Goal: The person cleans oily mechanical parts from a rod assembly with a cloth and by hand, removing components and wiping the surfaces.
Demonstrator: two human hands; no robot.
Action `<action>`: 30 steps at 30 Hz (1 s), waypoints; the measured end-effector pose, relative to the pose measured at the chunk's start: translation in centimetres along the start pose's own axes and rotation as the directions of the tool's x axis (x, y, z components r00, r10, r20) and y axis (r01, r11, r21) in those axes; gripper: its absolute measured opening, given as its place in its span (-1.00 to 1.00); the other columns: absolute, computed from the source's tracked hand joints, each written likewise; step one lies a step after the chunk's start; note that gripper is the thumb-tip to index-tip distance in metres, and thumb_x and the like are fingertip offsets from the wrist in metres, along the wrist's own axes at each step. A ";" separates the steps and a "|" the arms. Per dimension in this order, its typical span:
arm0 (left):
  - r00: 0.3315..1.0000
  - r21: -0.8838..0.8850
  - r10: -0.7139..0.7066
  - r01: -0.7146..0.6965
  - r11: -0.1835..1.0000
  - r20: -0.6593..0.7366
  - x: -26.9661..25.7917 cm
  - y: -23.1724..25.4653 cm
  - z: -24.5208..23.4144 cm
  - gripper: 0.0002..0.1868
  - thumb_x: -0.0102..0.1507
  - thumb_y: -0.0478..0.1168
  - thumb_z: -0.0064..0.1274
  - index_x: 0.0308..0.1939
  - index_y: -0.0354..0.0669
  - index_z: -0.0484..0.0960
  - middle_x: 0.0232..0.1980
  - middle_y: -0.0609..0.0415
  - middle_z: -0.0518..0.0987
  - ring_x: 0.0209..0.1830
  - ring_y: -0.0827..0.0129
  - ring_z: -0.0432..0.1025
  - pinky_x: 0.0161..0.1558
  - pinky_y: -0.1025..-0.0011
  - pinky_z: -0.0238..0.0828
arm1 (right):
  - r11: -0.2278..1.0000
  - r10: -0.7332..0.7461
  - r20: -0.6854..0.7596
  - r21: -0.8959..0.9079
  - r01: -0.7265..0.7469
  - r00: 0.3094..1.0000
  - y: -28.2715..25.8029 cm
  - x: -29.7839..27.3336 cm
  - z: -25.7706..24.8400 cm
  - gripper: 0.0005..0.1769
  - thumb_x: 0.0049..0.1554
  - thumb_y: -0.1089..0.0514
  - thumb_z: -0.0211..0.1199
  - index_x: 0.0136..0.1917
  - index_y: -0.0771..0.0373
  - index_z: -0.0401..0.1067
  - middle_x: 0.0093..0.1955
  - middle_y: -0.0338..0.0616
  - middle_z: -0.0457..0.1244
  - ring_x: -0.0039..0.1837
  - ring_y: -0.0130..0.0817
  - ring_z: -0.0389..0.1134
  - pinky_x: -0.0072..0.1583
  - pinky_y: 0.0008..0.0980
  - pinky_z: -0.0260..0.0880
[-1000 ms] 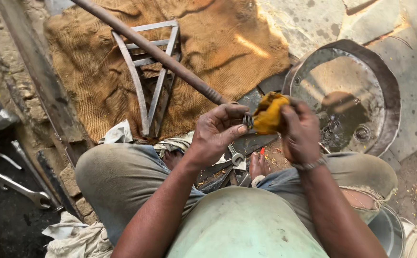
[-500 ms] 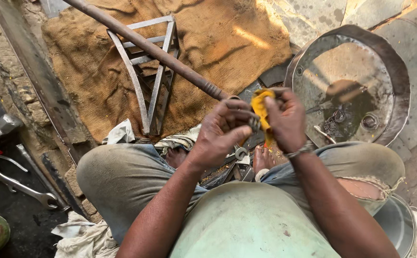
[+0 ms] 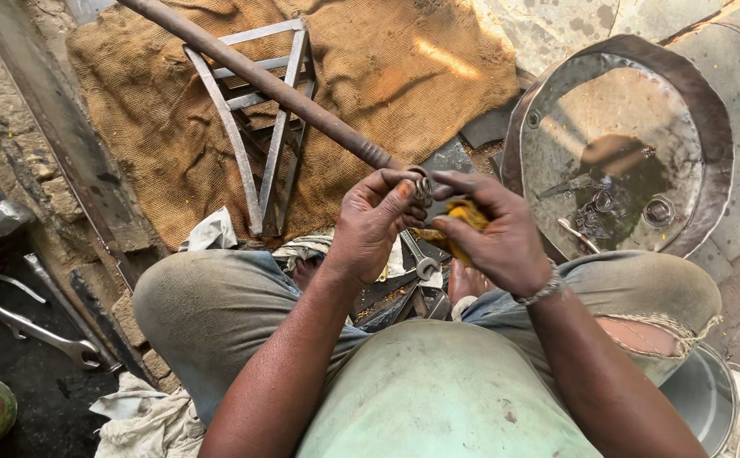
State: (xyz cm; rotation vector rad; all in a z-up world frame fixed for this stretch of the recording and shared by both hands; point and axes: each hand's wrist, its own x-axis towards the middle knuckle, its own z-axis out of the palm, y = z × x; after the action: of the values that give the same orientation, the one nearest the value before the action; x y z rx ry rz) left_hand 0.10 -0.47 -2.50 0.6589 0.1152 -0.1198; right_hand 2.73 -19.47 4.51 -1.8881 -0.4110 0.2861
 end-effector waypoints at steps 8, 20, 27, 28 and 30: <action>0.998 0.295 -0.069 0.068 0.953 -0.008 -0.1 0.3 0.0 -0.74 0.30 -0.34 0.19 0.01 -0.29 0.49 -0.19 0.06 0.65 -0.21 0.45 0.59 -0.17 0.52 0.58 | 0.999 -0.051 0.084 0.017 0.050 0.995 0.3 0.8 0.6 -0.52 0.09 0.31 0.40 0.29 0.33 0.44 0.25 -0.12 0.34 0.24 -0.45 0.38 0.24 -0.47 0.46; 0.973 0.071 0.050 -0.035 0.997 -0.224 2.5 -0.5 -2.7 -0.79 0.41 -0.15 -0.05 -0.02 -0.22 0.54 -0.26 0.05 0.58 -0.32 0.41 0.48 -0.24 0.38 0.50 | 0.872 0.444 -0.134 0.292 -0.393 0.886 7.1 3.6 -1.5 -0.78 0.13 0.28 0.38 0.07 0.33 0.54 -0.12 -0.14 0.39 -0.12 -0.48 0.40 -0.10 -0.52 0.49; 0.884 0.141 -0.023 0.100 0.985 -0.466 4.6 -3.3 -9.0 -0.85 0.36 -0.13 0.03 -0.21 -0.08 0.46 -0.22 0.06 0.58 -0.30 0.38 0.49 -0.33 0.40 0.40 | 0.937 0.322 -0.182 -0.076 -0.340 0.929 13.7 7.1 -1.3 -0.78 0.09 0.26 0.39 0.04 0.27 0.59 -0.06 -0.19 0.44 -0.04 -0.42 0.45 0.03 -0.40 0.48; 0.867 0.166 -0.038 0.138 0.976 -0.497 4.7 -3.9 -9.9 -0.81 0.35 -0.07 0.07 -0.20 -0.07 0.47 -0.23 0.07 0.57 -0.32 0.40 0.46 -0.34 0.42 0.37 | 0.949 0.276 -0.167 -0.108 -0.296 0.947 14.4 7.0 -1.0 -0.77 0.08 0.26 0.39 0.04 0.25 0.60 -0.04 -0.19 0.45 0.00 -0.40 0.46 0.07 -0.38 0.48; 0.827 0.209 -0.068 0.219 0.953 -0.558 4.9 -5.0 -11.6 -0.71 0.34 0.04 0.13 -0.18 -0.06 0.49 -0.25 0.09 0.55 -0.35 0.43 0.42 -0.38 0.45 0.32 | 0.942 0.267 -0.129 -0.172 -0.287 0.955 15.6 6.9 -0.4 -0.72 0.06 0.26 0.40 0.08 0.21 0.59 -0.01 -0.18 0.45 0.04 -0.37 0.48 0.13 -0.36 0.48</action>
State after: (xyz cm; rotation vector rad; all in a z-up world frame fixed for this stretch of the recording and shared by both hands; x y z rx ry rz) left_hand 3.37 2.42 -15.36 0.9415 0.7175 -0.0906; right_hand 11.38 -21.79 -10.03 -2.1405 -0.1015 0.3443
